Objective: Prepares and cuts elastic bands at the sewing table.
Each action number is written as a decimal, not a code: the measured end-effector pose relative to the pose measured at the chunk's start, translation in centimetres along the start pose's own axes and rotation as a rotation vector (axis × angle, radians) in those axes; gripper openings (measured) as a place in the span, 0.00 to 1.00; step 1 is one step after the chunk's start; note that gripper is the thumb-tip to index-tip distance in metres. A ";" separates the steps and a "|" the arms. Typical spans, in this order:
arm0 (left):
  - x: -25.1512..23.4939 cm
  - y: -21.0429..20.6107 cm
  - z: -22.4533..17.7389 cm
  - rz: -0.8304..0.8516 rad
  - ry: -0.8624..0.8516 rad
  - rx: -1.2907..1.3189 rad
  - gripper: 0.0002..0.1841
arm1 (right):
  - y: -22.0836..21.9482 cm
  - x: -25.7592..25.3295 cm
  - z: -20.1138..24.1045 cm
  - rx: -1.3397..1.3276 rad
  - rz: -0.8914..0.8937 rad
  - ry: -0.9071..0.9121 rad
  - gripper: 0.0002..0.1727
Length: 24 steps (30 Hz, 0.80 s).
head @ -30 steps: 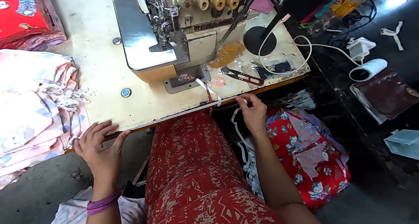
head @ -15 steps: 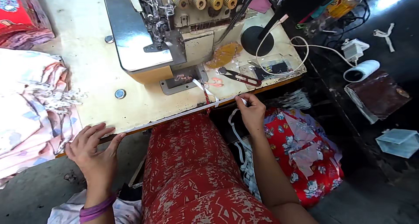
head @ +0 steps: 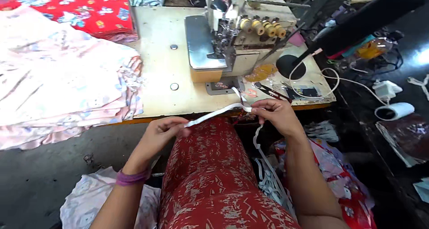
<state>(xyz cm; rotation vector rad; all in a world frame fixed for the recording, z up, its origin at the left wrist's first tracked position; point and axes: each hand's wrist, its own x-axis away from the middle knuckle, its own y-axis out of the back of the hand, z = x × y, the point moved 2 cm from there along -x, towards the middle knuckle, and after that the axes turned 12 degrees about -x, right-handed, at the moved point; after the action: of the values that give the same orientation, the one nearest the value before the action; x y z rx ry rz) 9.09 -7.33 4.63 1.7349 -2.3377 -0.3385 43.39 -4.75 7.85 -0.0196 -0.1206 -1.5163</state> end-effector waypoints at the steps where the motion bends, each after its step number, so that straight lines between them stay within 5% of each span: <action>1: -0.2 -0.4 -0.8 0.069 -0.048 0.084 0.12 | -0.9 -0.2 0.8 -0.022 0.096 -0.009 0.07; 5: -1.6 -2.2 -4.6 0.323 -0.182 0.174 0.15 | -4.3 -1.0 3.6 -0.044 0.358 0.019 0.07; 11: -2.6 -2.8 -8.6 0.228 -0.155 -0.072 0.07 | -6.5 -1.1 6.6 0.034 0.563 0.105 0.04; 24: -3.1 -2.1 -10.1 0.162 -0.212 -0.400 0.10 | -6.9 -1.0 7.4 0.069 0.590 0.141 0.03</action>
<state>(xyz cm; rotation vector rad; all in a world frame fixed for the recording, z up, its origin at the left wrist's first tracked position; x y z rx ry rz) 14.92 -5.57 13.55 1.3695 -2.3227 -0.9276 35.94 -3.48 14.64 0.0996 -0.0471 -0.9204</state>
